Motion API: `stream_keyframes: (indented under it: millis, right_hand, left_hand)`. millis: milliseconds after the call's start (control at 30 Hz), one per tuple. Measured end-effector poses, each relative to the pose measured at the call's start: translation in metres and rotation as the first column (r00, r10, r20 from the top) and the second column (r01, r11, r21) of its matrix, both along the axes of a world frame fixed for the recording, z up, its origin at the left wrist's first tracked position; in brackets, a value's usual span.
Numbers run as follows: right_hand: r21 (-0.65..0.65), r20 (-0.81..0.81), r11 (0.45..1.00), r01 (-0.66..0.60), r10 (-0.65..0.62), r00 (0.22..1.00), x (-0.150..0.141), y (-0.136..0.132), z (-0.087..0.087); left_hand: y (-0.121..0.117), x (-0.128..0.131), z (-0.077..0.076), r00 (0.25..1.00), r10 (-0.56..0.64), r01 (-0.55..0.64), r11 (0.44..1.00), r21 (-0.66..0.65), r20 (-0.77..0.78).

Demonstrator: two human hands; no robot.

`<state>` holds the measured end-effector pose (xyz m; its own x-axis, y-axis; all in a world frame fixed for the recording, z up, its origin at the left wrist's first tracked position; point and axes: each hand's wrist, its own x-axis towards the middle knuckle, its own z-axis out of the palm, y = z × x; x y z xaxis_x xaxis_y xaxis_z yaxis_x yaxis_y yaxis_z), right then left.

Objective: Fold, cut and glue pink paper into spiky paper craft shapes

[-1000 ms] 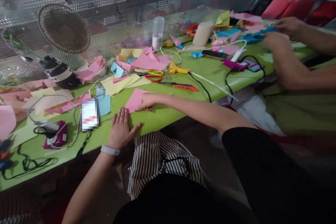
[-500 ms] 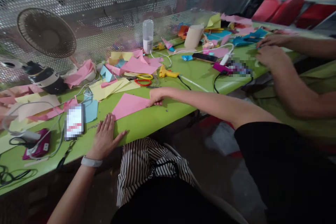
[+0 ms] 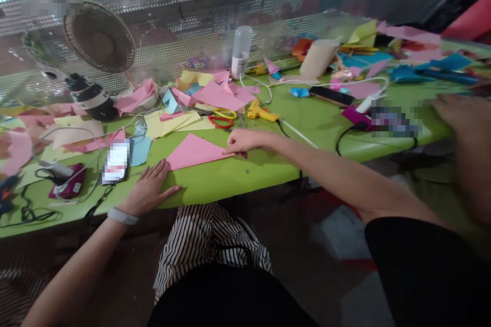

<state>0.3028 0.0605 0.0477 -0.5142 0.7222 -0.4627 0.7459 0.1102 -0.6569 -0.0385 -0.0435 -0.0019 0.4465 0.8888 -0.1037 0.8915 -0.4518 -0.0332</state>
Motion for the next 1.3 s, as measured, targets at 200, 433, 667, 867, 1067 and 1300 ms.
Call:
stream_keyframes:
  millis: [200, 433, 667, 867, 1067, 1300]
  right_hand:
    - [0.054, -0.004, 0.995, -0.088, 0.089, 0.996, -0.026, 0.003, -0.009]
    - [-0.072, 0.098, 0.996, -0.054, 0.061, 0.993, -0.042, 0.005, -0.039]
    - [-0.045, 0.129, 0.998, -0.038, 0.043, 0.991, -0.044, 0.006, -0.045]
    - [-0.066, 0.119, 0.998, 0.016, -0.008, 0.993, -0.043, 0.006, -0.048]
    - [-0.059, 0.132, 0.998, 0.01, -0.002, 0.991, -0.044, 0.002, -0.045]
    - [-0.032, 0.183, 0.999, -0.016, 0.021, 0.983, -0.047, -0.001, -0.038]
  left_hand:
    - [0.017, 0.021, 0.037, 0.993, 0.0, -0.003, 1.0, 0.021, 0.122]
    - [0.068, 0.071, 0.047, 0.894, 0.339, -0.13, 0.823, -0.553, 0.294]
    - [0.082, 0.079, 0.023, 0.798, 0.55, -0.205, 0.631, -0.748, 0.246]
    - [0.084, 0.052, 0.015, 0.814, 0.547, -0.261, 0.647, -0.716, 0.196]
    - [0.062, -0.003, 0.022, 0.778, 0.605, -0.361, 0.649, -0.67, 0.166]
    - [0.036, -0.055, 0.041, 0.734, 0.666, -0.489, 0.655, -0.576, 0.132]
